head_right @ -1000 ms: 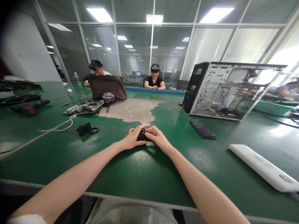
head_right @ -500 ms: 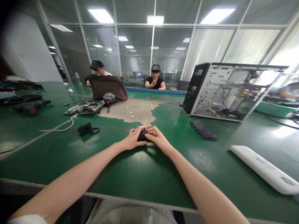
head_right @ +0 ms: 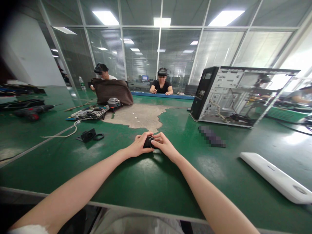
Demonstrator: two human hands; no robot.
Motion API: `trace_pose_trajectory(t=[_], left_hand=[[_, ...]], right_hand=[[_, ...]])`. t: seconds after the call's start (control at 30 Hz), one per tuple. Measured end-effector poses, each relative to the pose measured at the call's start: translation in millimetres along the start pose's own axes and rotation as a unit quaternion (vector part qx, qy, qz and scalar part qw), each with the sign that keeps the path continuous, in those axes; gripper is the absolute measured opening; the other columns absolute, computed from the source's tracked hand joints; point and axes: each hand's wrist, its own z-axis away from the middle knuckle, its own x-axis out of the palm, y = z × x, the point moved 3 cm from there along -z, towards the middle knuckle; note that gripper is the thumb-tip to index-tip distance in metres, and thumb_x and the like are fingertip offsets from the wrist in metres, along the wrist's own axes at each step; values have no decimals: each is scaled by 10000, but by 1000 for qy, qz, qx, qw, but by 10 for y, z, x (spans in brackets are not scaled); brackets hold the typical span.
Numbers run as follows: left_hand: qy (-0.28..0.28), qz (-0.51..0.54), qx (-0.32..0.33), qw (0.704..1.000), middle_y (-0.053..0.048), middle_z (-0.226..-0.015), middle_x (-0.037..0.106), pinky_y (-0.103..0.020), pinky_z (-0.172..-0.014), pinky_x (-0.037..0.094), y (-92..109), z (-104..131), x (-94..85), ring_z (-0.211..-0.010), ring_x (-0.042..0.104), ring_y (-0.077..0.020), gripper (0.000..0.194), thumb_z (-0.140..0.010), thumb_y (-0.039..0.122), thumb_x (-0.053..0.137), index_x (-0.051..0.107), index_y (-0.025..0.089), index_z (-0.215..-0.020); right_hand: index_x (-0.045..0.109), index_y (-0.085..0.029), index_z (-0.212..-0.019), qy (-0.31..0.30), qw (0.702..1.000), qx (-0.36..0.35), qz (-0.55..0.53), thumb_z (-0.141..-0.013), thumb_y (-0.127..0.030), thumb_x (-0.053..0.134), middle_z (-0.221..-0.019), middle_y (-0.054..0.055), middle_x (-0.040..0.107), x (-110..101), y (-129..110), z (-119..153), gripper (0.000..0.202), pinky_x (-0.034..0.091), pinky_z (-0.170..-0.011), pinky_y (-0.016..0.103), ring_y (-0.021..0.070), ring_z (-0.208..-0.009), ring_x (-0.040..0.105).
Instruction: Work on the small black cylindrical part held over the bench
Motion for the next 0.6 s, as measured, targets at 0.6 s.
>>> trace_pose_trajectory(t=[0.6], left_hand=[[0, 0, 4, 1000, -47, -1220, 388, -368, -893, 242, -18, -3, 12, -1114, 375, -207, 635, -672, 445, 563, 227, 269, -1182]], right_hand=[[456, -224, -945, 8, 1000, 20, 21, -723, -320, 543, -822, -4, 572, -2, 30, -11, 257, 412, -737, 296, 120, -756, 544]])
